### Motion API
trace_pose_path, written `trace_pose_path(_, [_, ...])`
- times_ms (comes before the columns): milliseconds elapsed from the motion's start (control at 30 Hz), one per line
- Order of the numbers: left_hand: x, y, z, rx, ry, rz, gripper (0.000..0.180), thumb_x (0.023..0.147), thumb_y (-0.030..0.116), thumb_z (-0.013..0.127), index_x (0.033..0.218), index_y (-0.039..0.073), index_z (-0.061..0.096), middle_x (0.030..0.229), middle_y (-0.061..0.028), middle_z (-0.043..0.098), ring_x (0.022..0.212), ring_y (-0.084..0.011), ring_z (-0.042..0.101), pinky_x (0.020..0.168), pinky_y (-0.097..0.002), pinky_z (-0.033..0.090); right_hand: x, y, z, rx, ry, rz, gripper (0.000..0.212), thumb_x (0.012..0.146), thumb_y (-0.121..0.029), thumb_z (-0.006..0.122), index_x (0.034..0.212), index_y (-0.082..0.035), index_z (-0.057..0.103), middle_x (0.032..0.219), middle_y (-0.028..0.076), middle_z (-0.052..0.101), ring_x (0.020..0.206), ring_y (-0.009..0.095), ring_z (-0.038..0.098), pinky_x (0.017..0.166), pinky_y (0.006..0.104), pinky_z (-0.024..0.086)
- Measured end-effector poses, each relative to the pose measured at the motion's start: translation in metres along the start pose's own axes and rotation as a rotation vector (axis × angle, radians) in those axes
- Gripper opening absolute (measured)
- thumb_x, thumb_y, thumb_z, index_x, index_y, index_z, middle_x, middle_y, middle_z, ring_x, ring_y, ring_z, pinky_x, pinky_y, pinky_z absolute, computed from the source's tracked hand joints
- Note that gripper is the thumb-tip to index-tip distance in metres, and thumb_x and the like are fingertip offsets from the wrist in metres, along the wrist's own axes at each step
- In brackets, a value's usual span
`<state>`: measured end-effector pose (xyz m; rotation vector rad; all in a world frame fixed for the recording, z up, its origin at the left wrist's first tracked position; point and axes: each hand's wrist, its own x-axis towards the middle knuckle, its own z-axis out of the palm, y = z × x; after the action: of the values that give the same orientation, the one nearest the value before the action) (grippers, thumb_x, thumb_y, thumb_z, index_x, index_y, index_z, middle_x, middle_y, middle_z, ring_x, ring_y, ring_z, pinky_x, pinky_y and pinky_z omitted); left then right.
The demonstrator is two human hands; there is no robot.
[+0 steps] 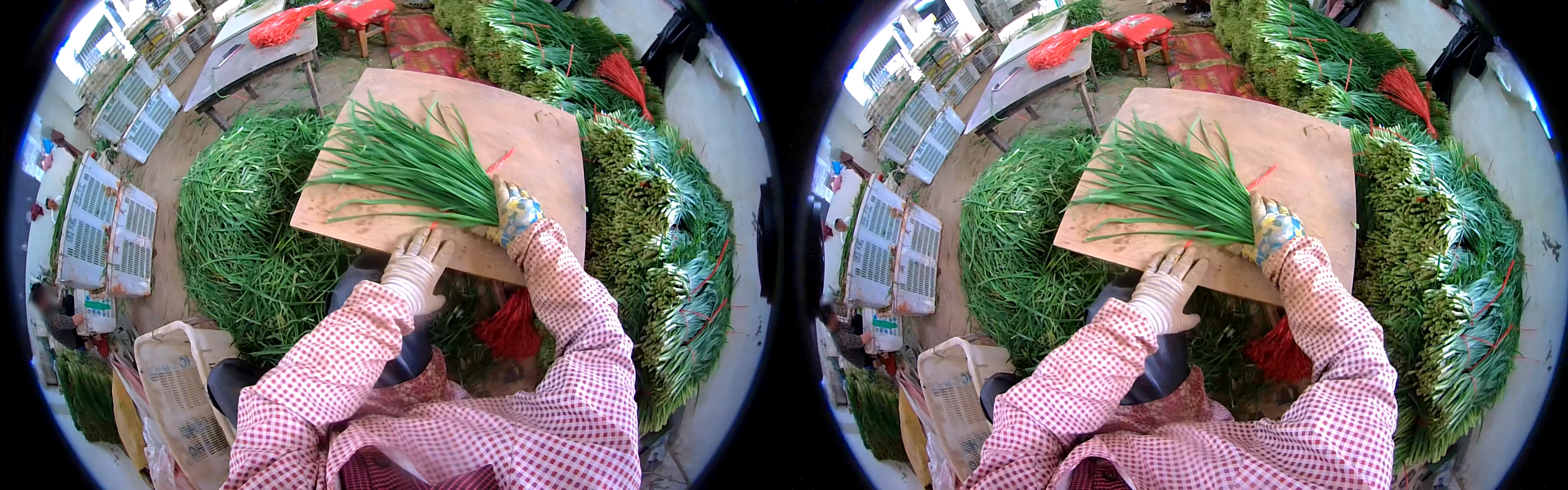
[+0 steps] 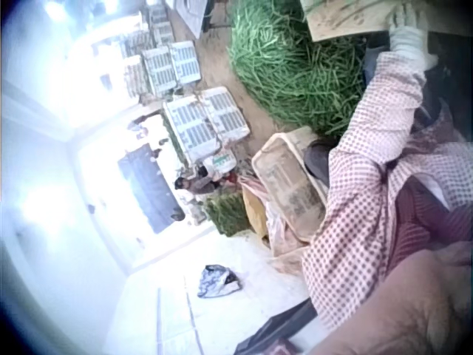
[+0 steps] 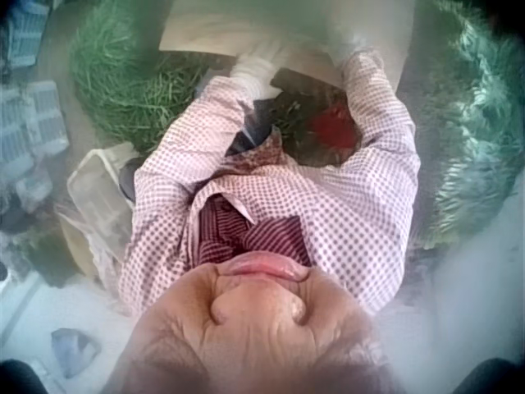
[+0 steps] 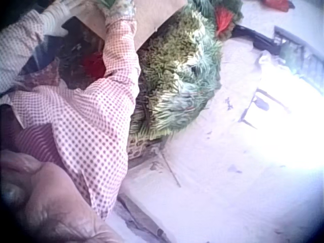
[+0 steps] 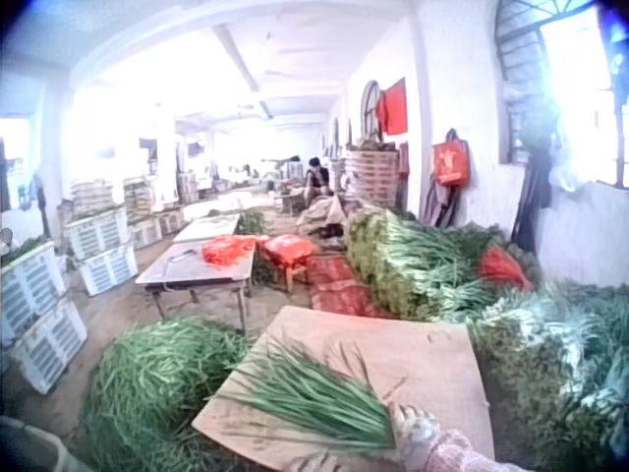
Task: The person gathers green vegetables from a pile on the floor, organizes them into a uniform bunch, ties the bundle with a red string, and places the completed bundle into a white plastic crate.
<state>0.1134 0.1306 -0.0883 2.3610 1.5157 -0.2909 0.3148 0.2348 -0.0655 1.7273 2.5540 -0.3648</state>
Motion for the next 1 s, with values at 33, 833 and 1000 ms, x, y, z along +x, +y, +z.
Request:
trace_pose_path(33, [0.001, -0.002, -0.001, 0.0, -0.038, -0.008, 0.097, 0.072, 0.046, 0.068, 0.148, 0.01, 0.019, 0.155, -0.0159, 0.014, 0.143, -0.0327, 0.011, 0.114, -0.0489, 0.008, 0.001, 0.002, 0.005, 0.004, -0.006, 0.002, 0.093, 0.072, -0.049, 0.073, 0.14, -0.001, 0.032, 0.132, 0.018, 0.048, 0.123, 0.033, 0.046, 0.101, 0.0403, 0.039])
trace_pose_path(833, [0.237, -0.089, -0.105, 0.042, -0.124, -0.156, 0.032, 0.085, 0.017, 0.057, 0.115, 0.006, 0.063, 0.115, -0.0176, 0.063, 0.109, -0.0319, 0.06, 0.09, -0.0422, 0.049, -0.002, 0.01, 0.018, 0.017, 0.053, 0.011, 0.083, 0.075, -0.046, 0.068, 0.137, -0.001, 0.036, 0.127, 0.023, 0.051, 0.113, 0.04, 0.051, 0.096, 0.0468, 0.042])
trace_pose_path(1000, [0.139, -0.217, -0.115, -0.312, 0.389, -0.683, 0.033, 0.086, 0.011, 0.048, 0.115, 0.003, 0.061, 0.103, -0.0266, 0.063, 0.1, -0.0365, 0.062, 0.085, -0.0449, 0.049, 0.0, 0.016, 0.027, -0.008, 0.158, -0.061, 0.083, 0.072, -0.041, 0.072, 0.135, 0.0, 0.038, 0.118, 0.021, 0.055, 0.105, 0.04, 0.054, 0.09, 0.0477, 0.045])
